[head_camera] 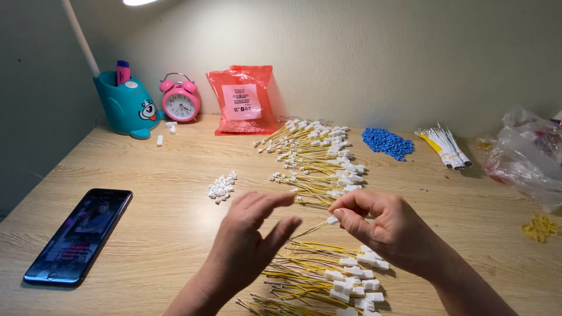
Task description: The person sits at a wooden desk and repeatedly picks up small white plastic connectors and yellow wires with LED tips. They insert the wire ends into the connectors by hand and place the assembled units into a growing pile on the table. A smartphone is visible on the left side of the desk, and various crafting supplies are scattered around the workspace.
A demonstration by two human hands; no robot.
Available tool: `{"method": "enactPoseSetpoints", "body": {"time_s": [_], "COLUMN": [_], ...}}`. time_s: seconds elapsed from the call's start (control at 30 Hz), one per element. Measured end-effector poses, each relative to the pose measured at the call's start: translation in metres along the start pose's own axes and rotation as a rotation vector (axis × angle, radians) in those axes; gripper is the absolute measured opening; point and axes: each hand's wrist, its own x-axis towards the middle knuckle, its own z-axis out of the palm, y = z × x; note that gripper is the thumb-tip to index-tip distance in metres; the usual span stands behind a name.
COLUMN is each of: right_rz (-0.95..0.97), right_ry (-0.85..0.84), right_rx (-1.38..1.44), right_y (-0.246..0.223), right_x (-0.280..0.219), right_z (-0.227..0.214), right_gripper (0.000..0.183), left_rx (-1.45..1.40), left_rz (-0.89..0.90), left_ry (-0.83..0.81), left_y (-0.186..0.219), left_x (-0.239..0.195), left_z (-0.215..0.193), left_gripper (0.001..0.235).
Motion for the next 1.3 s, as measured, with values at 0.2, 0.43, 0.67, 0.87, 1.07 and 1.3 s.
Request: {"method": "enactPoseSetpoints", "body": {"time_s": [0.2, 0.43, 0.67, 0.87, 1.07, 1.3], "right_rz": [-0.085, 0.093, 0.26, 0.35, 0.382, -0.445], "right_ry": [0.004, -0.003, 0.086, 0.054, 0.033, 0.034], "right_rx": [-0.079, 0.118, 0.416, 0.54, 0.43, -0.383], "right_y": [-0.012, -0.002, 0.057, 0.09, 0.086, 0.032], "right_x": [0.005, 0.01, 0.029, 0.041, 0.047, 0.052], "right_z": [0.007, 0.003, -0.002, 0.011, 0.021, 0.052], "right_gripper": [0.019, 0.021, 0.025, 0.033, 0.032, 0.024], "left_rx": [-0.373, -0.568, -0.502, -0.451, -0.449, -0.353], "left_rz": [-0.217, -0.725, -0.986, -1.05, -1.069, -1.106], "left_ry": [-0.131, -0.259, -0.37, -0.383, -0.358, -0.411], "left_y": [0.008, -0.007, -0.041, -0.045, -0.049, -0.047], "left_x": [-0.004, -0.004, -0.006, -0.009, -0.012, -0.011], "left_z": [0.017, 0.006, -0.016, -0.009, -0.007, -0.002], "left_gripper": [0.004, 0.01, 0.015, 0.014, 0.015, 0.02]}}
